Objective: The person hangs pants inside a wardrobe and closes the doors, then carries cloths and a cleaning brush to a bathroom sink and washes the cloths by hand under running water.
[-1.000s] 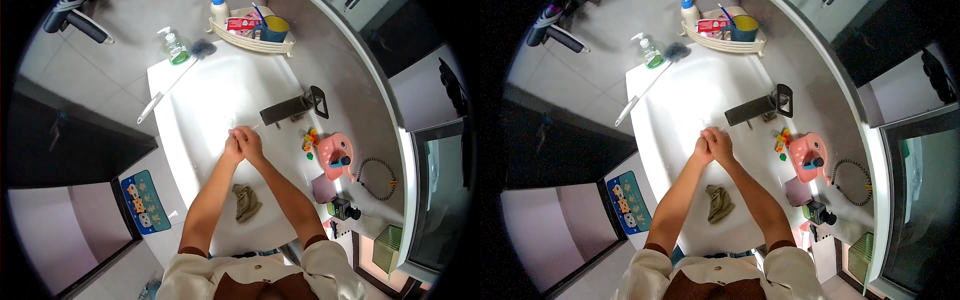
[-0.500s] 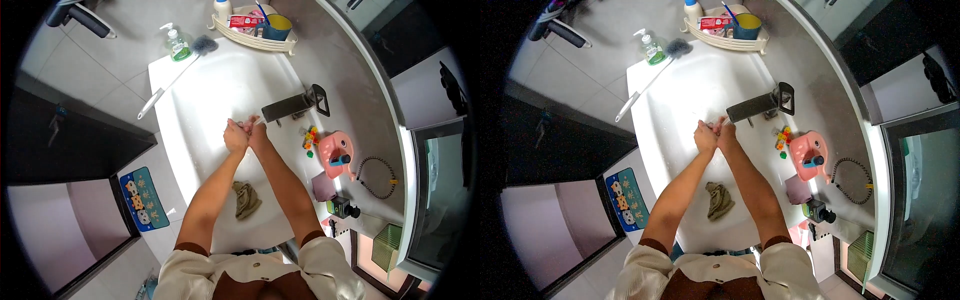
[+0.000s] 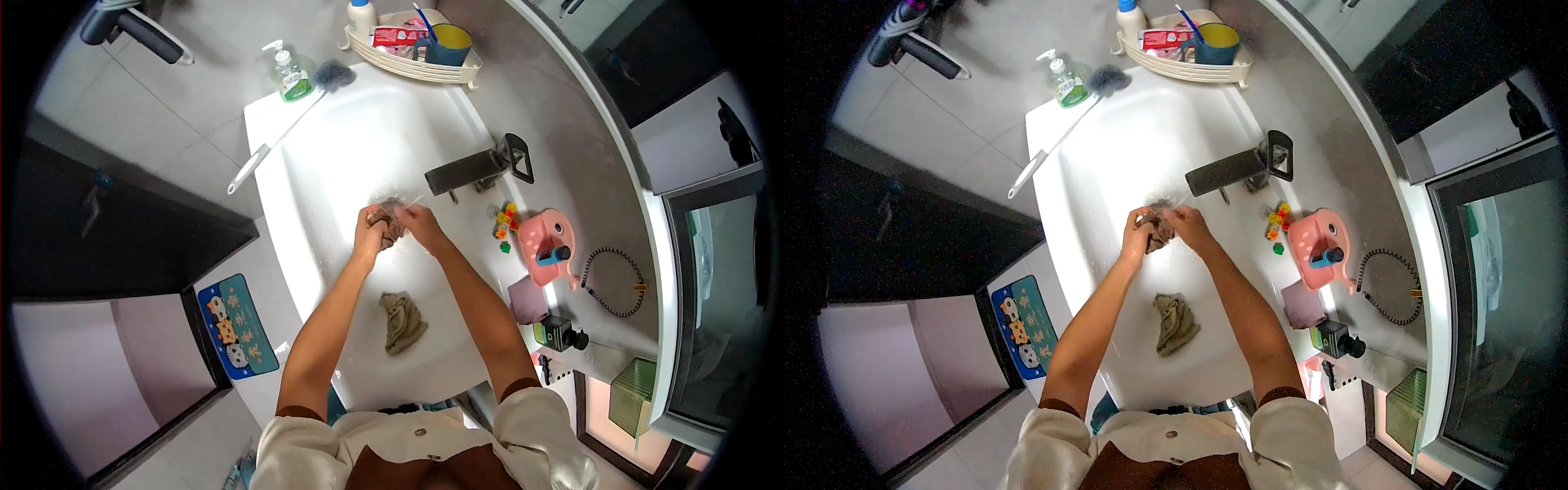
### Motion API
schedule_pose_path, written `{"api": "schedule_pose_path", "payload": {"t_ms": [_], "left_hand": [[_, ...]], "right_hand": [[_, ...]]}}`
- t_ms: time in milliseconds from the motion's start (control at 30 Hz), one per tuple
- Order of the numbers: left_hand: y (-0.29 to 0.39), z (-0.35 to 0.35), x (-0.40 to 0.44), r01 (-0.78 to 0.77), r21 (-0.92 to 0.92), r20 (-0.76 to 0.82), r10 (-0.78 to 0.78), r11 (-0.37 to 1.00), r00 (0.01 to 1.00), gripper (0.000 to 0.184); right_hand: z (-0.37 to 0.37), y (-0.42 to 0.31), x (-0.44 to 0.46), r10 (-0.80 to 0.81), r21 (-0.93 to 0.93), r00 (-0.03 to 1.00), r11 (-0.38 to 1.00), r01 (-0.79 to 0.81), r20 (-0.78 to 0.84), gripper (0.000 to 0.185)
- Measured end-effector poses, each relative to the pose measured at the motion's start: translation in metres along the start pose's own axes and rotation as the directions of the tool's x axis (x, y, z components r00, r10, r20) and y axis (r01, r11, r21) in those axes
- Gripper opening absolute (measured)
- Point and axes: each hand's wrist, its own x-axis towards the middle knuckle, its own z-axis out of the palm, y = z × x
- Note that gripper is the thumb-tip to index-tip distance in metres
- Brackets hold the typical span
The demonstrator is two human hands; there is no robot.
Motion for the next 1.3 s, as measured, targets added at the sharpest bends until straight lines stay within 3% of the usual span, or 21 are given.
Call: {"api": "schedule_pose_path", "payload": {"t_ms": [100, 133, 233, 267, 367, 400, 500, 533, 600, 633, 700, 800, 900, 933, 1000, 1033, 1067, 1167, 1233, 1267, 1300], "left_hand": [[-0.018, -0.026, 0.009, -0.243, 0.160, 0.001, 0.246, 0.957, 0.969, 0.039], [-0.006, -0.031, 0.003, -0.236, 0.139, 0.005, 0.238, 0.962, 0.971, 0.036], [0.021, -0.034, -0.007, -0.245, 0.234, -0.028, 0.258, 0.941, 0.966, 0.026], [0.023, -0.032, -0.005, -0.311, 0.183, -0.039, 0.323, 0.933, 0.946, 0.023], [0.017, -0.042, 0.003, -0.487, 0.522, -0.007, 0.575, 0.700, 0.818, 0.024], [0.001, -0.052, 0.015, -0.500, 0.403, -0.021, 0.554, 0.767, 0.832, 0.025], [-0.013, -0.069, 0.007, -0.413, 0.616, 0.127, 0.433, 0.671, 0.892, 0.034], [-0.015, -0.066, -0.003, -0.379, 0.799, 0.174, 0.423, 0.468, 0.889, 0.038], [-0.026, -0.056, -0.027, -0.258, 0.965, 0.254, 0.361, -0.037, 0.897, 0.046], [-0.038, -0.054, -0.028, -0.296, 0.953, 0.258, 0.342, 0.062, 0.903, 0.055], [-0.057, -0.047, -0.020, -0.572, 0.800, 0.371, 0.599, 0.183, 0.709, 0.054], [-0.062, -0.036, -0.005, -0.669, 0.581, 0.398, 0.555, 0.463, 0.730, 0.035], [-0.043, -0.036, 0.004, -0.291, 0.385, 0.135, 0.258, 0.876, 0.957, 0.009], [-0.019, -0.033, -0.006, -0.202, 0.162, 0.143, 0.180, 0.966, 0.973, 0.008], [-0.008, -0.030, -0.004, -0.279, 0.117, 0.086, 0.270, 0.953, 0.959, 0.011], [-0.004, -0.031, -0.006, -0.291, 0.107, 0.081, 0.283, 0.951, 0.956, 0.012], [-0.001, -0.031, -0.009, -0.190, 0.047, 0.040, 0.188, 0.981, 0.981, 0.013], [0.006, -0.036, -0.016, 0.055, -0.144, 0.006, -0.055, 0.988, 0.998, 0.014], [-0.003, -0.046, -0.013, 0.153, -0.253, 0.074, -0.138, 0.955, 0.988, 0.015], [-0.008, -0.047, -0.011, 0.143, -0.284, 0.089, -0.122, 0.948, 0.989, 0.015], [-0.007, -0.042, -0.015, 0.133, -0.317, 0.104, -0.105, 0.939, 0.989, 0.015]], "right_hand": [[-0.015, 0.001, 0.004, -0.038, -0.181, 0.963, 0.983, -0.012, -0.268, 0.024], [-0.017, 0.008, 0.009, -0.073, -0.005, 0.950, 0.997, 0.075, -0.304, 0.020], [-0.011, 0.007, 0.007, -0.098, 0.198, 0.936, 0.965, 0.172, -0.338, 0.015], [-0.010, 0.003, 0.003, -0.090, 0.210, 0.933, 0.963, 0.171, -0.348, 0.015], [-0.007, -0.006, 0.004, -0.189, 0.259, 0.896, 0.915, 0.309, -0.401, 0.014], [-0.013, -0.004, 0.004, -0.139, 0.231, 0.926, 0.945, 0.230, -0.350, 0.015], [-0.019, 0.029, 0.004, -0.324, -0.191, 0.905, 0.941, 0.279, -0.276, 0.014], [-0.023, 0.042, 0.000, -0.390, -0.444, 0.906, 0.849, 0.285, -0.165, 0.016], [-0.013, 0.066, -0.016, -0.239, -0.484, 0.967, 0.859, 0.168, -0.089, 0.017], [-0.007, 0.064, -0.023, -0.165, -0.507, 0.985, 0.854, 0.115, -0.055, 0.017], [0.003, 0.053, -0.031, -0.196, -0.413, 0.980, 0.895, 0.166, -0.030, 0.014], [0.010, 0.028, -0.034, -0.374, -0.306, 0.927, 0.883, 0.356, -0.001, 0.013], [0.006, -0.014, -0.038, -0.185, 0.101, 0.979, 0.976, 0.193, -0.085, 0.009], [0.004, -0.012, -0.035, -0.210, 0.091, 0.975, 0.972, 0.217, -0.079, 0.011], [-0.002, -0.006, -0.034, -0.233, -0.310, 0.969, 0.918, 0.247, 0.081, 0.014], [-0.004, -0.003, -0.034, -0.221, -0.491, 0.962, 0.827, 0.273, 0.162, 0.016], [-0.002, 0.008, -0.035, -0.287, -0.705, 0.951, 0.651, 0.280, 0.113, 0.018], [0.012, 0.011, -0.029, -0.275, -0.534, 0.899, 0.844, 0.055, -0.342, 0.021], [0.016, 0.004, -0.025, 0.026, -0.166, 0.945, 0.982, -0.084, -0.325, 0.025], [0.018, -0.001, -0.023, 0.167, 0.024, 0.947, 0.986, -0.167, -0.274, 0.027], [0.023, -0.008, -0.027, 0.175, 0.049, 0.969, 0.984, -0.169, -0.176, 0.030]]}}
